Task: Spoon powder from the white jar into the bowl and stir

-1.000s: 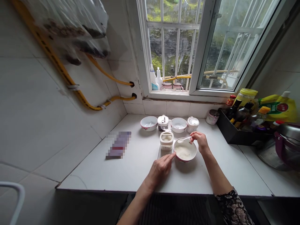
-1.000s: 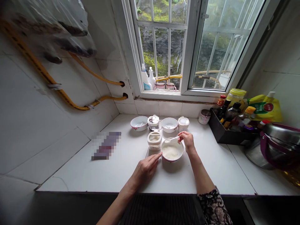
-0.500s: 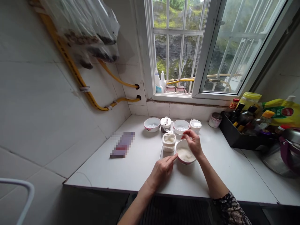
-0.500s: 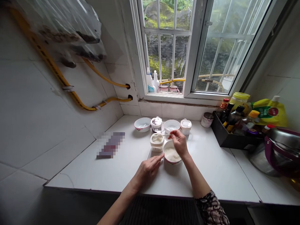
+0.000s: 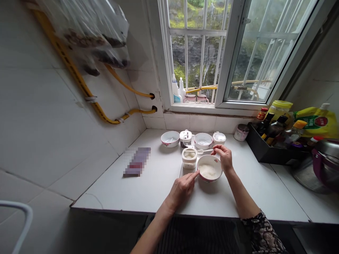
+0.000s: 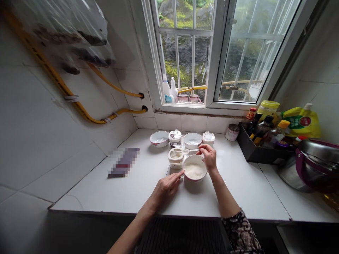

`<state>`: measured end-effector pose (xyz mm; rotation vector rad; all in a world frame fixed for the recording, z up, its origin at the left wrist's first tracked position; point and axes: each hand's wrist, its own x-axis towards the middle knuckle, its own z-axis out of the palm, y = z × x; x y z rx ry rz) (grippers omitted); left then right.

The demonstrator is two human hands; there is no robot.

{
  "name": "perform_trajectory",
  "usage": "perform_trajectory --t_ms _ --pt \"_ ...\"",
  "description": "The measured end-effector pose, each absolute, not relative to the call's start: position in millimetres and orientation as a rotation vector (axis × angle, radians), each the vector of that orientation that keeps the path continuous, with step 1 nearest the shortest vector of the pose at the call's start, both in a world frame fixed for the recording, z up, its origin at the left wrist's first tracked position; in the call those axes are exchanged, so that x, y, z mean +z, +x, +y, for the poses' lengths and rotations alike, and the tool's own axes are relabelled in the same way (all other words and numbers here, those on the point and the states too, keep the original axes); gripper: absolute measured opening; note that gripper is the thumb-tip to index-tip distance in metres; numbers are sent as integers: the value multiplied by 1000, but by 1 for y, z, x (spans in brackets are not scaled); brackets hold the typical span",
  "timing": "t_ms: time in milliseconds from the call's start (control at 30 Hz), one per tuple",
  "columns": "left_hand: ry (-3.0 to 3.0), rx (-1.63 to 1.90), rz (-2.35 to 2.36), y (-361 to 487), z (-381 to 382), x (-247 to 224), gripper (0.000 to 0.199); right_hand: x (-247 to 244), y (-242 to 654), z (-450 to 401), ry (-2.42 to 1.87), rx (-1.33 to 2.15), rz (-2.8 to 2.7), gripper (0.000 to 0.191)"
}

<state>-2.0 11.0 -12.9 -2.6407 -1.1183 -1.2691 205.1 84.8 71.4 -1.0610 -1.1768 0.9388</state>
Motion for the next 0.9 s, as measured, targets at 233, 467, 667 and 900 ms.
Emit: perform_trajectory --t_ms 233,467,667,900 --pt "-2652 -1292 -1116 -2 10 -12 49 69 223 91 -1127 1015 -1321 8" --pt "-2646 -1303 -1095 -2 10 -11 50 62 215 88 -1176 820 -1698 13" --pt "-2664 -1280 -1126 -2 9 -10 50 62 216 89 -1202 964 -1486 13" --pt "-2665 -1277 -1131 -2 9 -9 50 63 219 90 -1256 872 -1475 16"
